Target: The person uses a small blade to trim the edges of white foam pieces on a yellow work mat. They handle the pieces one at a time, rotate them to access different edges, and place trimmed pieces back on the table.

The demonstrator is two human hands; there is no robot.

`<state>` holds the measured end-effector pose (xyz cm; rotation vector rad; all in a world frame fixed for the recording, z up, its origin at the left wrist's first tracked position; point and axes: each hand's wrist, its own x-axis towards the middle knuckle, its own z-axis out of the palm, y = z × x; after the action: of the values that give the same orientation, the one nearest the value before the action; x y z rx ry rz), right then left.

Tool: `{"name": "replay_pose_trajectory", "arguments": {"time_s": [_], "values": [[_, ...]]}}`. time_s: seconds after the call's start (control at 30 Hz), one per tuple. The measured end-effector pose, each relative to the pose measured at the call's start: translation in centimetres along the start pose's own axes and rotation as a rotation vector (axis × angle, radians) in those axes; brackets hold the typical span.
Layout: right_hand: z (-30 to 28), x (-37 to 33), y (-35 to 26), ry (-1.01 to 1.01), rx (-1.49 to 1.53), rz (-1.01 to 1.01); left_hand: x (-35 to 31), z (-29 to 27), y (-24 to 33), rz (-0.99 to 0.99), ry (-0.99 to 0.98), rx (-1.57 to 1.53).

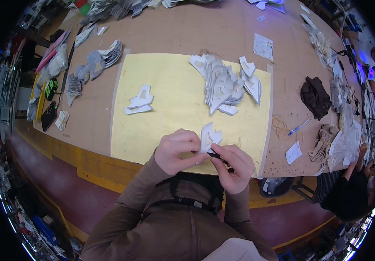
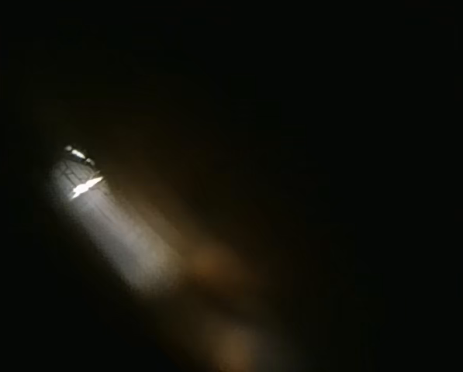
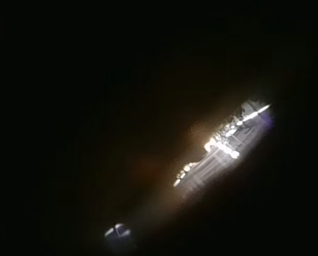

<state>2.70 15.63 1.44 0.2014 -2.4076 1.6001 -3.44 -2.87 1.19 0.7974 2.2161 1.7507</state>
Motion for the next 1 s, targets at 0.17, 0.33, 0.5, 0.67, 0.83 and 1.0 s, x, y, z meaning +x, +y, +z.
{"name": "replay_pose_trajectory", "arguments": {"time_s": [0.17,0.33,0.5,0.67,0.83,1.0], "values": [[0.5,-0.2,-0.6,0.028,0.04,0.078,-0.1,0.0,-0.4,0.025,0.02,0.021],[1.1,-0.7,-0.8,0.084,0.092,0.142,-0.2,0.7,-0.2,0.021,0.087,0.011],[1.1,-0.9,-1.0,0.109,0.078,0.189,-0.2,1.1,0.0,0.033,0.121,0.054],[1.0,-0.7,-0.8,0.099,0.049,0.13,-0.2,1.2,0.0,-0.022,0.101,0.007],[0.3,-0.3,-0.6,0.04,0.02,0.087,-0.1,0.9,-0.3,-0.014,0.067,0.002],[0.5,-0.2,-0.6,0.05,0.027,0.119,-0.1,1.0,-0.3,-0.034,0.079,-0.012]]}}
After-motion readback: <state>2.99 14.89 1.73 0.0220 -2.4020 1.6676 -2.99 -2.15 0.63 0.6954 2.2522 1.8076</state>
